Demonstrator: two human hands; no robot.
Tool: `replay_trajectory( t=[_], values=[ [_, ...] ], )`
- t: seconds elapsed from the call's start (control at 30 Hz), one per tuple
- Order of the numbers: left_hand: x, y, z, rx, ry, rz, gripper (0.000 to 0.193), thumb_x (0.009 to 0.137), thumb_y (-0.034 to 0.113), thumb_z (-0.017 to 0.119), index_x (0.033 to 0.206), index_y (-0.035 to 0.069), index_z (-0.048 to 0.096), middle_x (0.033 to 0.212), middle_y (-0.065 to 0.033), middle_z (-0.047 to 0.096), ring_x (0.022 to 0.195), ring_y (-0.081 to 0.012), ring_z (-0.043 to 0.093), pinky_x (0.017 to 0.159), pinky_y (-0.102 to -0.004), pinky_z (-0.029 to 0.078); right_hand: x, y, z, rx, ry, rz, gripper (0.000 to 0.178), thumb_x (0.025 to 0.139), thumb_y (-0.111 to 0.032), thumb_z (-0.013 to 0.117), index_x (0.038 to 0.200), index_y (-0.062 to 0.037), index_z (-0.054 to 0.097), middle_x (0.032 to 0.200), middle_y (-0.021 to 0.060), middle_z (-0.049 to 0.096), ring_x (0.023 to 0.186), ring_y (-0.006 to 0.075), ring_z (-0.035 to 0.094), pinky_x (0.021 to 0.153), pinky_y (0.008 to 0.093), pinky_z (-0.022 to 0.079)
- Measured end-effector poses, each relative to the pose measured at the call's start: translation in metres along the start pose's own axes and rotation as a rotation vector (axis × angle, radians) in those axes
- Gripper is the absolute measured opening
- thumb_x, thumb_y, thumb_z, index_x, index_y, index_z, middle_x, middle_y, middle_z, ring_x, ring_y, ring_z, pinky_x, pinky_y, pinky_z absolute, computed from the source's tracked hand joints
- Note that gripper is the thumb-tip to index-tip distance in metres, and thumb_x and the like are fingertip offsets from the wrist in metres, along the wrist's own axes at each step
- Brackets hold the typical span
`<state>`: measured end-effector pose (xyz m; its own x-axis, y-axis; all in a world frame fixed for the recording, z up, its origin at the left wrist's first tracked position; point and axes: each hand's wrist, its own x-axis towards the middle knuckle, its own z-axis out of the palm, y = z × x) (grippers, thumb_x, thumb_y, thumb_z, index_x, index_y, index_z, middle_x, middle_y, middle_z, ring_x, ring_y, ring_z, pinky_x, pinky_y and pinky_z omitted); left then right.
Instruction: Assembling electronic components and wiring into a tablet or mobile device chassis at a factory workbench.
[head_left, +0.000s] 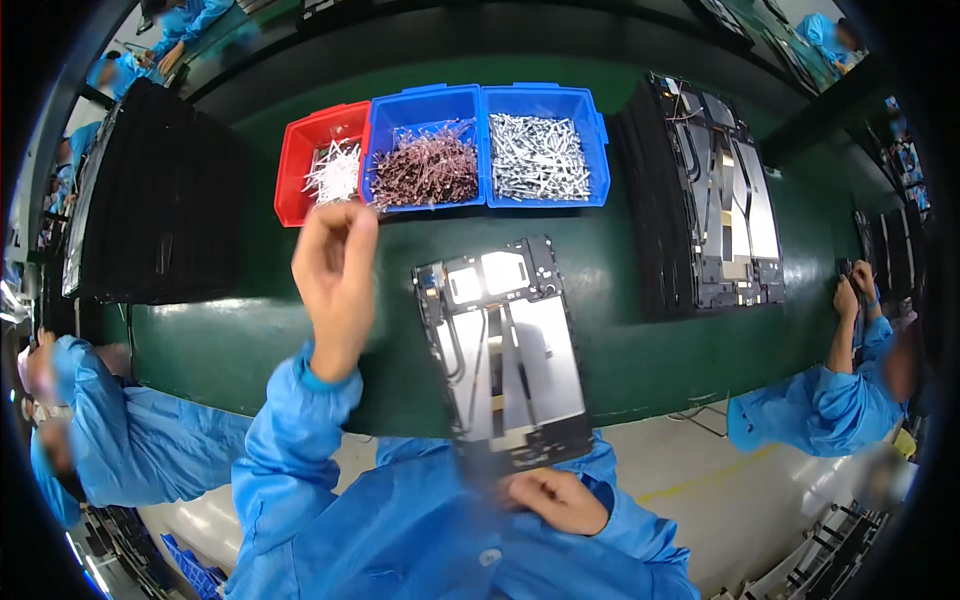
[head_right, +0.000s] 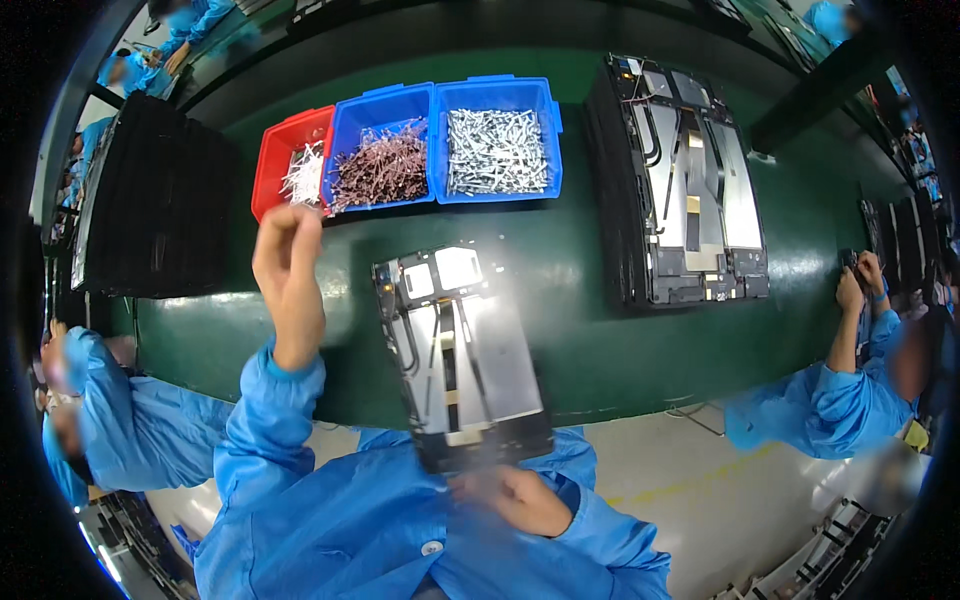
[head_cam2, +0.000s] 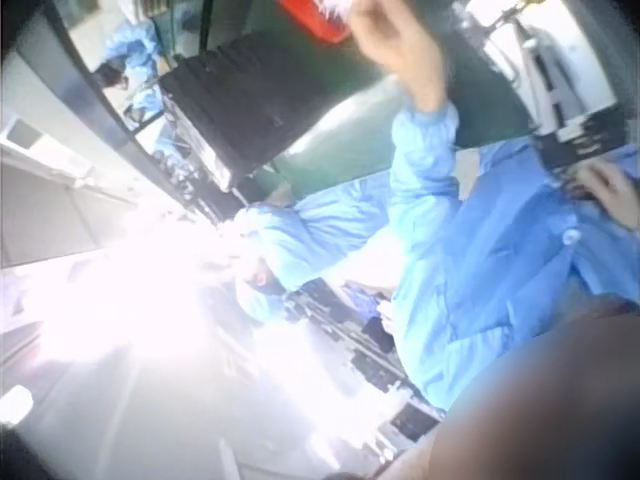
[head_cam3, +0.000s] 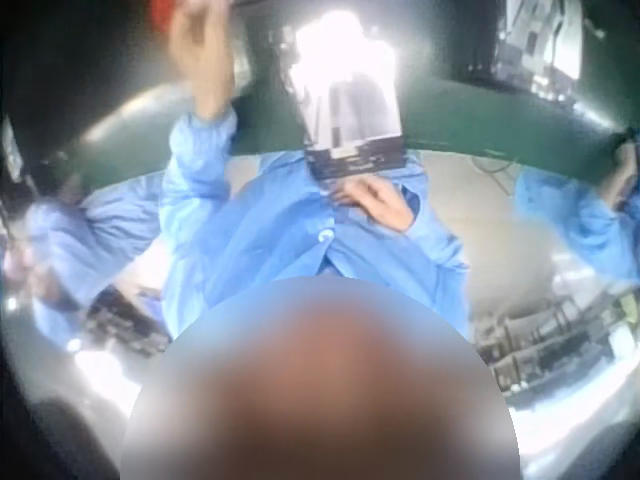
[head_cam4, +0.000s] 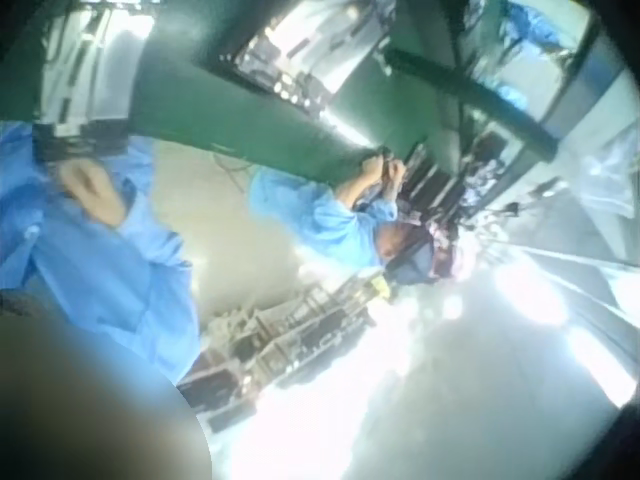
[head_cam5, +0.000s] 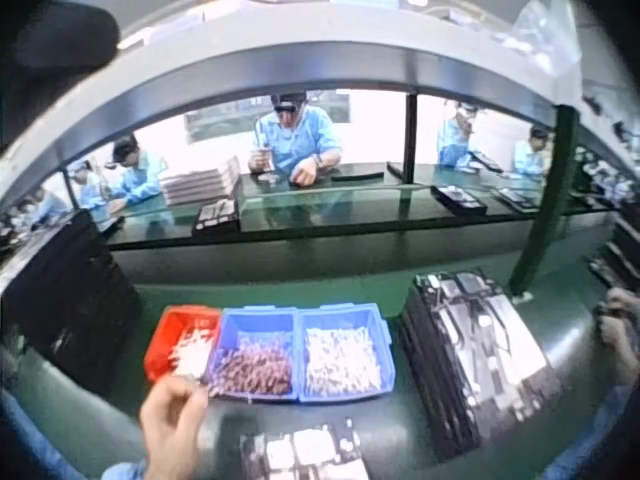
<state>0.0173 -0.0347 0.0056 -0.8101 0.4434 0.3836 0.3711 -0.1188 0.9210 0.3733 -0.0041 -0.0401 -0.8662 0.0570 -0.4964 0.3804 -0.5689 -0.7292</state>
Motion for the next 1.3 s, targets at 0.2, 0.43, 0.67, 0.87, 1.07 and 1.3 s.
replay_trajectory(
  t=[0.2, 0.43, 0.67, 0.87, 1.07, 1.3],
  values=[
    [-0.098, 0.014, -0.027, -0.102, -0.113, -0.459, 0.003, 0.099, 0.007, 0.063, 0.099, 0.004, 0.064, 0.149, -0.0187, 0.046, 0.133, -0.0237, 0.049, 0.111, -0.0360, 0.038, 0.008, -0.107, -0.029, -0.748, 0.090, -0.437, 0.023, 0.095, -0.012, 0.069, 0.114, 0.0021, 0.068, 0.115, 0.0173, 0.069, 0.081, 0.0237, 0.073, 0.073, 0.0327, 0.058],
    [-0.147, 0.035, -0.006, -0.008, -0.251, -0.356, 0.006, 0.093, 0.004, 0.066, 0.099, 0.004, 0.067, 0.160, -0.0237, 0.031, 0.148, -0.0346, 0.035, 0.120, -0.0465, 0.027, 0.132, -0.173, -0.034, -1.486, 0.505, -0.685, 0.050, 0.092, -0.029, 0.070, 0.134, -0.0045, 0.058, 0.141, 0.0243, 0.051, 0.088, 0.0433, 0.070, 0.077, 0.0483, 0.058],
    [-0.153, 0.022, 0.003, -0.206, -0.117, -0.373, 0.006, 0.093, 0.005, 0.066, 0.099, 0.004, 0.067, 0.158, -0.0239, 0.034, 0.147, -0.0334, 0.035, 0.120, -0.0460, 0.027, 0.133, -0.158, -0.031, -1.580, 0.525, -0.591, 0.046, 0.090, -0.037, 0.068, 0.131, -0.0171, 0.061, 0.143, 0.0267, 0.050, 0.076, 0.0422, 0.072, 0.068, 0.0489, 0.059],
    [-0.136, 0.018, -0.003, -0.068, -0.152, -0.276, 0.005, 0.094, 0.005, 0.067, 0.098, 0.001, 0.066, 0.141, -0.0219, 0.049, 0.133, -0.0306, 0.050, 0.114, -0.0433, 0.036, 0.108, -0.157, -0.021, -1.560, 0.761, -0.571, 0.044, 0.091, -0.039, 0.072, 0.126, -0.0125, 0.067, 0.135, 0.0212, 0.058, 0.083, 0.0380, 0.072, 0.068, 0.0450, 0.060],
    [-0.112, 0.027, -0.014, 0.106, -0.165, -0.028, 0.009, 0.090, 0.002, 0.072, 0.099, 0.001, 0.069, 0.111, -0.0146, 0.064, 0.104, -0.0260, 0.061, 0.091, -0.0357, 0.048, 0.092, -0.158, 0.017, -1.035, 0.345, -0.829, 0.045, 0.087, -0.024, 0.079, 0.125, -0.0040, 0.066, 0.116, 0.0171, 0.069, 0.102, 0.0330, 0.071, 0.083, 0.0366, 0.058],
    [-0.101, 0.029, -0.024, 0.401, -0.249, 0.246, 0.020, 0.080, -0.002, 0.077, 0.098, 0.005, 0.070, 0.098, -0.0090, 0.065, 0.091, -0.0280, 0.062, 0.079, -0.0370, 0.049, 0.116, -0.135, 0.020, -0.892, 0.153, -0.795, 0.025, 0.085, -0.002, 0.077, 0.110, -0.0008, 0.073, 0.087, 0.0061, 0.069, 0.053, 0.0058, 0.051, 0.048, 0.0236, 0.041]
  ],
)
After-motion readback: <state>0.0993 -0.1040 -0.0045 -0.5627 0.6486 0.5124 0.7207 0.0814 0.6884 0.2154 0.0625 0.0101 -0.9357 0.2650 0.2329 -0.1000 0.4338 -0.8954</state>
